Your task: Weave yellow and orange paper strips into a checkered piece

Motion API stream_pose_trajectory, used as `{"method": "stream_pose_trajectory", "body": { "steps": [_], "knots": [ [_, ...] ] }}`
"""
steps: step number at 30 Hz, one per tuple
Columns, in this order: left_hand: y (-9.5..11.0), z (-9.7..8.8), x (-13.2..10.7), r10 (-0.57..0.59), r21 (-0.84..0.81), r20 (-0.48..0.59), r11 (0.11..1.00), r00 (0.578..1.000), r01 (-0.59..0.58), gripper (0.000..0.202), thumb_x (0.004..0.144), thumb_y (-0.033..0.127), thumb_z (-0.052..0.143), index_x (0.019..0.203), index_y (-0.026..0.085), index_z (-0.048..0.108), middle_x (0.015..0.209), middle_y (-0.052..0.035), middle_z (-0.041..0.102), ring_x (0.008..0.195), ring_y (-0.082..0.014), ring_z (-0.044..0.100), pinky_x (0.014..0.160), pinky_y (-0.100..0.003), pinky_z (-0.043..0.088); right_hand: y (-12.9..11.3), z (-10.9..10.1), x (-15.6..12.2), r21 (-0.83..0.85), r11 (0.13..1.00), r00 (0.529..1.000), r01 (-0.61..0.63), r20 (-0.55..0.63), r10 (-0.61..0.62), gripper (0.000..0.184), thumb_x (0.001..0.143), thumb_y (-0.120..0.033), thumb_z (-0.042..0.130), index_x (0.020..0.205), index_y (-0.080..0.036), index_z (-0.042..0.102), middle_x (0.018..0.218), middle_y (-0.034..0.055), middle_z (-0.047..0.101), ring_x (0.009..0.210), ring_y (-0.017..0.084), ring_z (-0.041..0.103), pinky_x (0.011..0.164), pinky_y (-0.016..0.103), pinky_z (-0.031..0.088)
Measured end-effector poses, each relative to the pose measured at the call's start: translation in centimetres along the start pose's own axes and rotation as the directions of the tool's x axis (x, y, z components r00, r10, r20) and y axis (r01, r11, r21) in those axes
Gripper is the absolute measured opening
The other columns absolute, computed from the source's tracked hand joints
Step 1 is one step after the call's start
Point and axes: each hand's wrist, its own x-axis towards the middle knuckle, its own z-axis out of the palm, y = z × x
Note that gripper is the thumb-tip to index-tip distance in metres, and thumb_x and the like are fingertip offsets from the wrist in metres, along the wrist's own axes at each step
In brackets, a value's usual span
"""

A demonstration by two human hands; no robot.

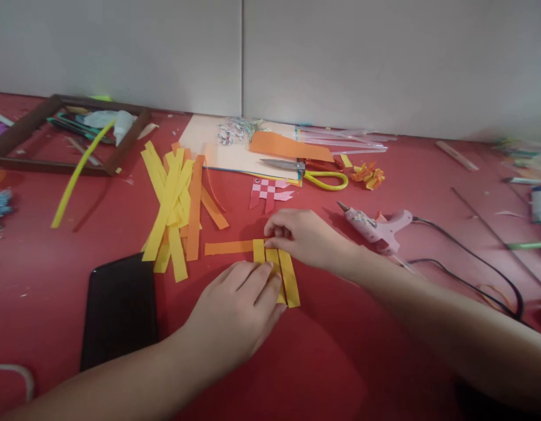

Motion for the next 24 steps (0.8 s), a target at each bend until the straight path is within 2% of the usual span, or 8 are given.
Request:
{"method": "stream_pose_trajectory", "body": {
  "steps": [6, 11, 17, 24],
  "knots": [
    [-0.21, -0.09, 0.15, -0.022, -0.018, 0.000, 1.000, 1.000, 0.022, 0.033, 0.094, 0.026, 0.050, 0.112, 0.004, 0.067, 0.107, -0.0139, 0.070, 0.095, -0.0289, 0.066, 0.084, -0.045, 0.059, -0.28, 0.12, -0.22, 0.012, 1.000, 1.000, -0.001, -0.021, 0.002, 0.010, 0.080, -0.009, 0.068, 0.075, -0.017, 0.063, 0.073, -0.0020, 0.061, 0.066, 0.009, 0.053, 0.064, 0.022, 0.040],
    [-0.77, -0.26, 0.34, -0.074, 0.045, -0.050, 0.996, 0.996, 0.077, 0.038, 0.095, 0.027, 0.050, 0.114, -0.002, 0.065, 0.115, -0.0201, 0.068, 0.108, -0.0337, 0.062, 0.095, -0.049, 0.054, -0.07, 0.50, -0.49, 0.011, 1.000, 0.999, 0.007, -0.053, -0.007, 0.010, 0.081, -0.008, 0.065, 0.079, -0.017, 0.065, 0.078, -0.0007, 0.062, 0.070, 0.010, 0.054, 0.068, 0.023, 0.042],
    [-0.89, 0.21, 0.11, -0.113, 0.042, -0.025, 0.993, 0.993, 0.114, 0.048, 0.098, 0.036, 0.043, 0.115, -0.002, 0.064, 0.122, -0.0235, 0.064, 0.113, -0.0360, 0.061, 0.096, -0.051, 0.054, -0.01, 0.72, -0.67, -0.002, 1.000, 0.997, 0.029, -0.077, -0.029, 0.016, 0.080, -0.002, 0.058, 0.078, -0.016, 0.065, 0.079, 0.0000, 0.062, 0.070, 0.010, 0.053, 0.067, 0.023, 0.042],
    [-0.91, 0.56, -0.15, -0.133, 0.061, 0.027, 0.989, 0.991, 0.132, 0.062, 0.100, 0.048, 0.033, 0.121, -0.004, 0.060, 0.123, -0.0260, 0.062, 0.114, -0.0377, 0.061, 0.095, -0.051, 0.054, -0.05, 0.82, -0.81, 0.000, 0.999, 0.996, 0.046, -0.080, -0.046, 0.012, 0.082, -0.006, 0.058, 0.080, -0.016, 0.064, 0.080, 0.0011, 0.061, 0.071, 0.011, 0.054, 0.067, 0.024, 0.042]
  ]
}}
